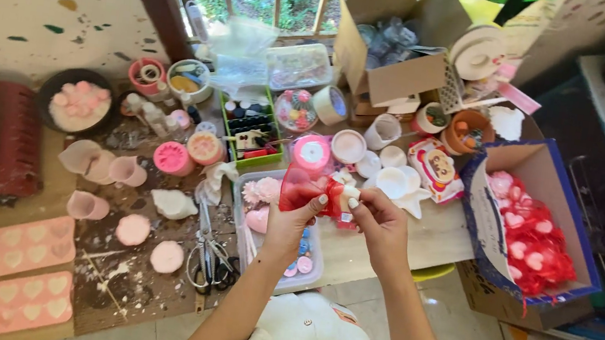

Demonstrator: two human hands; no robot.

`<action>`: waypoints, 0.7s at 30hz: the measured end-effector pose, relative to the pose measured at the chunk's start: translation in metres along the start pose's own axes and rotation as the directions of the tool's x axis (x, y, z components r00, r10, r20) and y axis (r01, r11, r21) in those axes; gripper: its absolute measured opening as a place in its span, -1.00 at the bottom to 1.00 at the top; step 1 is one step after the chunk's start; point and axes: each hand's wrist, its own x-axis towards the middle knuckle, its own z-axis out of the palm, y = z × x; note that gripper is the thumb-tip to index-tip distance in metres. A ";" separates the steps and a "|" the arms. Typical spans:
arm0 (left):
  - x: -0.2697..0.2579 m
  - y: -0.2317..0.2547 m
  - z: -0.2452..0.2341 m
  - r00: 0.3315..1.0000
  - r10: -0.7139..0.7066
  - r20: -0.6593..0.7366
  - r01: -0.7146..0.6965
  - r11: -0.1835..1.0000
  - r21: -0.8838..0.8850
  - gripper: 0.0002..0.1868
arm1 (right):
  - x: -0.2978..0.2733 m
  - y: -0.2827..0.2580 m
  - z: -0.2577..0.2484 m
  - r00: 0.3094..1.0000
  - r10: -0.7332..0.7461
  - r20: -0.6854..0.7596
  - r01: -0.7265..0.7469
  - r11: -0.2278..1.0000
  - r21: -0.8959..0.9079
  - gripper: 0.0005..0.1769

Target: Pack heart-shaped candles into a small mesh bag.

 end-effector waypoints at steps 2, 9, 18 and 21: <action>-0.001 -0.002 0.014 1.000 0.010 -0.004 -0.010 1.000 -0.003 -0.81 | -0.003 -0.005 -0.012 0.999 -0.025 -0.029 0.025 1.000 -0.015 -0.84; 0.013 -0.032 0.035 0.999 -0.036 0.017 0.038 0.992 -0.120 -0.86 | -0.002 -0.006 -0.047 0.990 -0.039 -0.137 0.050 0.996 0.076 -0.82; 0.009 -0.026 0.079 0.991 -0.074 0.115 0.090 0.985 -0.145 -0.74 | 0.015 -0.020 -0.056 0.993 -0.024 -0.115 0.035 0.995 0.094 -0.77; 0.005 -0.015 0.088 0.987 -0.017 0.162 0.040 0.990 -0.137 -0.73 | 0.020 -0.022 -0.060 0.990 -0.064 -0.128 0.079 0.990 0.119 -0.71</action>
